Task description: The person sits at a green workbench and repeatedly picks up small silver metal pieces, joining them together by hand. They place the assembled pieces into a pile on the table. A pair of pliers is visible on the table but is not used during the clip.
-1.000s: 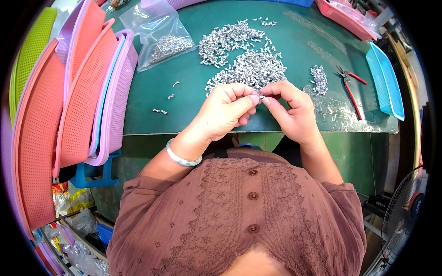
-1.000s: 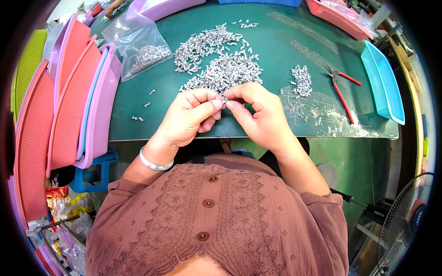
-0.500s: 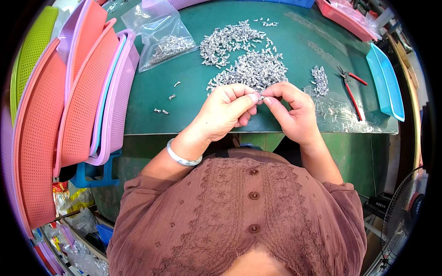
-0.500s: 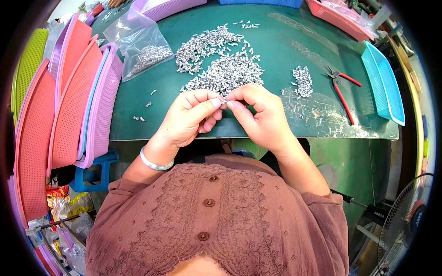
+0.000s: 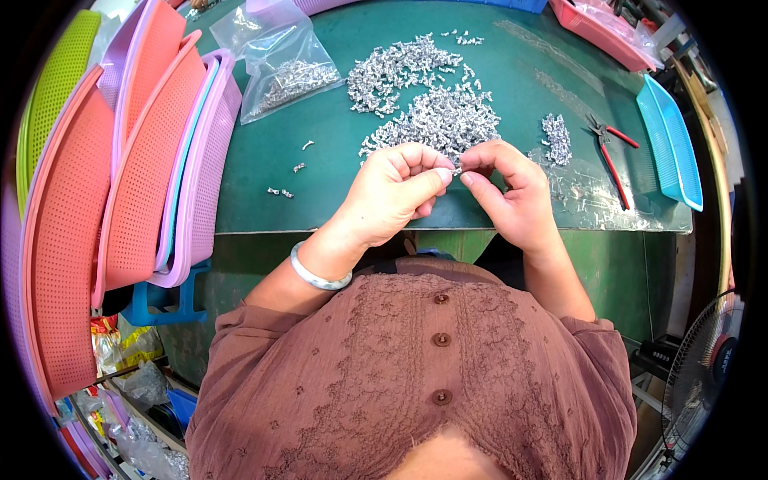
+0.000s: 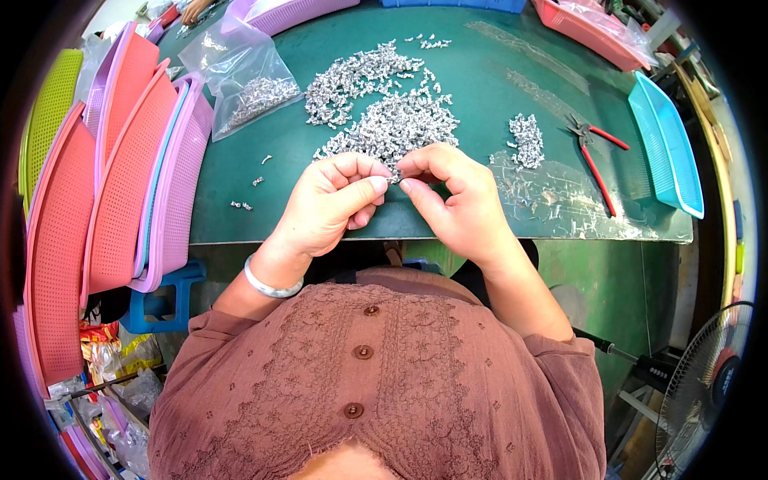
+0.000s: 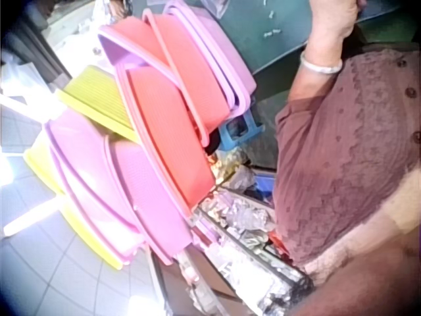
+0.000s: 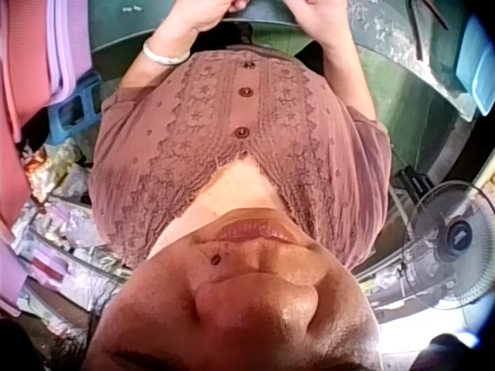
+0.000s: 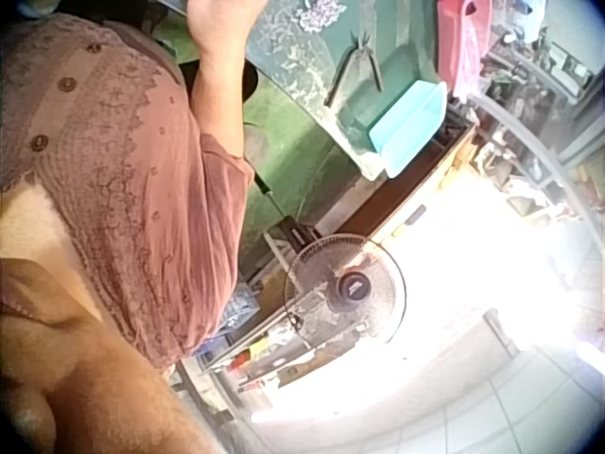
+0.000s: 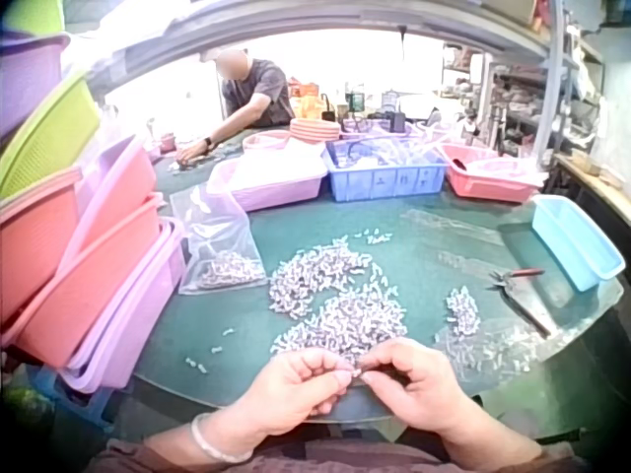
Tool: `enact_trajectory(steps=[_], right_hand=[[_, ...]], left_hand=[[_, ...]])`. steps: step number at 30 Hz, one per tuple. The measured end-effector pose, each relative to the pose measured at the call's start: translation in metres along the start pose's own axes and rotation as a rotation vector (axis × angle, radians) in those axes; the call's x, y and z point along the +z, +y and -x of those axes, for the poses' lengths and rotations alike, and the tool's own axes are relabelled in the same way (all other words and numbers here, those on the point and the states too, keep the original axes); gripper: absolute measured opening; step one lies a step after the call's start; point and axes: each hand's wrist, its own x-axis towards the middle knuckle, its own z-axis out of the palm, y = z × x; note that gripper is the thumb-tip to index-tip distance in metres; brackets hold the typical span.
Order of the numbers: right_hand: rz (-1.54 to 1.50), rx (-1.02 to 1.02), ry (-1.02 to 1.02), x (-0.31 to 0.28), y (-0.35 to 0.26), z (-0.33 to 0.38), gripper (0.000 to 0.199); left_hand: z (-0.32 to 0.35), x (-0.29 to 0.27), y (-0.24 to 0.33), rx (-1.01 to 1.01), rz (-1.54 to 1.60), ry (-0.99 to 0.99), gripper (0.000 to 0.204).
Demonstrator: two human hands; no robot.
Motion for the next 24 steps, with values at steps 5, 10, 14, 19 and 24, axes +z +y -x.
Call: enact_trajectory(steps=[5, 10, 14, 19, 24], right_hand=[[0.206, -0.097, 0.042, -0.005, 0.005, 0.001, 0.013], [0.366, -0.177, 0.045, -0.007, 0.009, 0.001, 0.012], [0.440, -0.172, -0.006, -0.009, 0.007, 0.002, 0.012], [0.497, -0.153, -0.034, -0.007, 0.003, 0.000, 0.013], [0.523, -0.184, -0.034, -0.006, 0.009, 0.000, 0.011]], left_hand=[[0.001, 0.001, 0.001, 0.002, -0.042, 0.003, 0.009], [0.001, 0.001, 0.001, -0.001, -0.023, 0.003, 0.007], [-0.001, -0.004, 0.000, 0.017, 0.118, -0.008, 0.007], [-0.005, -0.013, -0.001, -0.041, 0.321, -0.044, 0.011], [-0.005, -0.016, 0.000, -0.048, 0.364, -0.082, 0.014]])
